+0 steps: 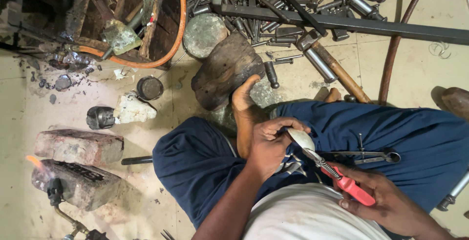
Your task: The person sits cross-legged on the workshop floor and trims the edge of a white shell with red-handled shears, rotating the shell to cut around its rim. They then set the shell aside and hammer a small metal cup against a floor-mounted stake, shaping it with a punch.
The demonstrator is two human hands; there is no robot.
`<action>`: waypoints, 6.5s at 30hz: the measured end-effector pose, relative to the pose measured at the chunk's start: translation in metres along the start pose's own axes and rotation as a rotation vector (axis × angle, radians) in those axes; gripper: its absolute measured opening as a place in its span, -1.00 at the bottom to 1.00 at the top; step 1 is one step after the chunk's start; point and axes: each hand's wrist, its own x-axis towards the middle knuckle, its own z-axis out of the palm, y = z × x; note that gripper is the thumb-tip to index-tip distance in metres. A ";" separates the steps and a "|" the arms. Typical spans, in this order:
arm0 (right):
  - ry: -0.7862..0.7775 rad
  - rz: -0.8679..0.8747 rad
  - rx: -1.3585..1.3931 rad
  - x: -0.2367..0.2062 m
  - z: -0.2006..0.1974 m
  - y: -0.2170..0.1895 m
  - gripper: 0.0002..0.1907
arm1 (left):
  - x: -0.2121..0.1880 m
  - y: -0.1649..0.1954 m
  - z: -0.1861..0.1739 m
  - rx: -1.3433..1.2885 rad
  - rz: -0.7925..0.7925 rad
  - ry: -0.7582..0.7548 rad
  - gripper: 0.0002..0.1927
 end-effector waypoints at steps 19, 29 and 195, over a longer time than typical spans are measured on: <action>0.064 0.095 0.239 -0.024 -0.011 -0.028 -0.29 | 0.006 0.041 0.027 0.096 0.008 0.053 -0.67; 0.056 0.037 0.219 -0.029 -0.007 -0.035 -0.42 | -0.001 0.048 0.030 0.127 0.025 0.063 -0.66; 0.185 -0.001 0.233 -0.015 0.042 0.035 -0.47 | -0.025 0.025 -0.015 -0.753 -0.192 -0.246 -0.53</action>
